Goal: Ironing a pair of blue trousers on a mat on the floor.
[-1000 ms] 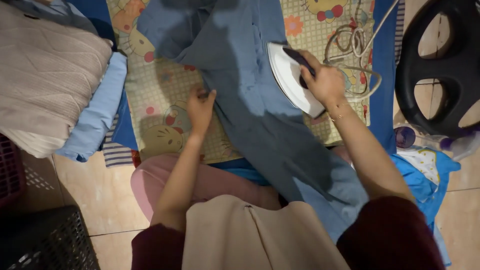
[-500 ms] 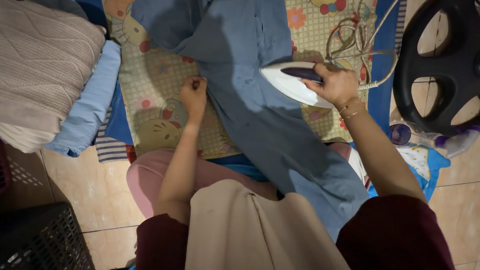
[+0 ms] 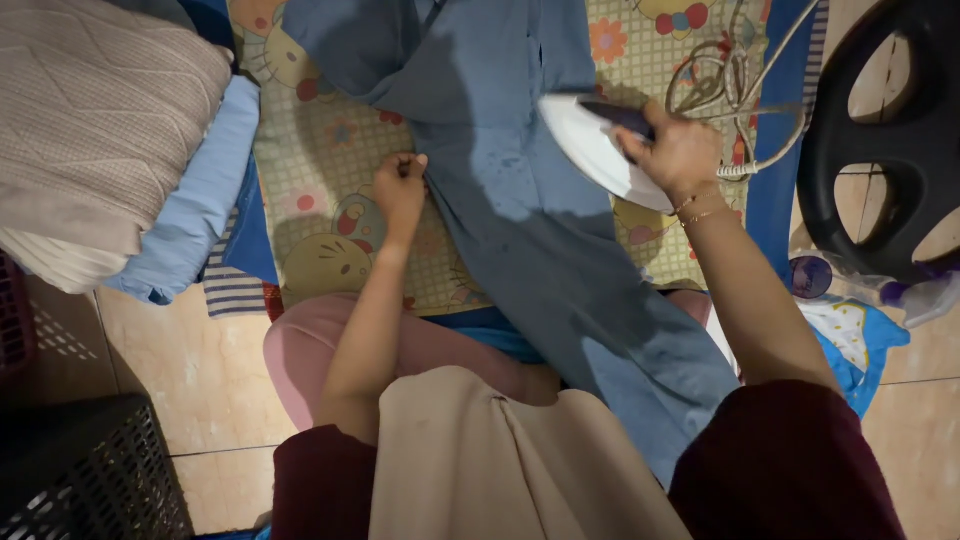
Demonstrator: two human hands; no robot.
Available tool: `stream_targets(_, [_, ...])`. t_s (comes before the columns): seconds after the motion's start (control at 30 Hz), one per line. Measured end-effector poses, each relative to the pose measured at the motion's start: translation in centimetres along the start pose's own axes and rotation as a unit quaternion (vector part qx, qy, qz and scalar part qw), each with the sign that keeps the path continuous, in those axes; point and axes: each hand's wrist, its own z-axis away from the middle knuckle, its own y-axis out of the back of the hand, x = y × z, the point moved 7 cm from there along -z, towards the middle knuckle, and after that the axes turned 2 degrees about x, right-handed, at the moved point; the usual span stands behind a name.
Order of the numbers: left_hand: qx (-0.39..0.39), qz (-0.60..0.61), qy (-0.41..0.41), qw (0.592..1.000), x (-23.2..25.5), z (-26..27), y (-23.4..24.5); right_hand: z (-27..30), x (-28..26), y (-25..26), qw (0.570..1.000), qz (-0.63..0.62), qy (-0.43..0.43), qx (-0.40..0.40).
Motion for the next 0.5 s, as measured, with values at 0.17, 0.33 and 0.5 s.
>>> stream_targets(0.17, [0.013,0.0,-0.005,1.0,0.2,-0.2,0.0,-0.1,-0.1,0.2,0.998,-0.055,-0.003,0.003])
stream_targets(0.33, [0.037,-0.049,-0.074,0.995,-0.6,-0.2,0.0,-0.5,-0.4,-0.1,0.999,-0.014,-0.032,-0.026])
stream_targets(0.5, [-0.005,0.021,0.035,0.999,0.7,0.2,0.0,-0.4,-0.7,0.4,0.998,-0.061,-0.006,0.0])
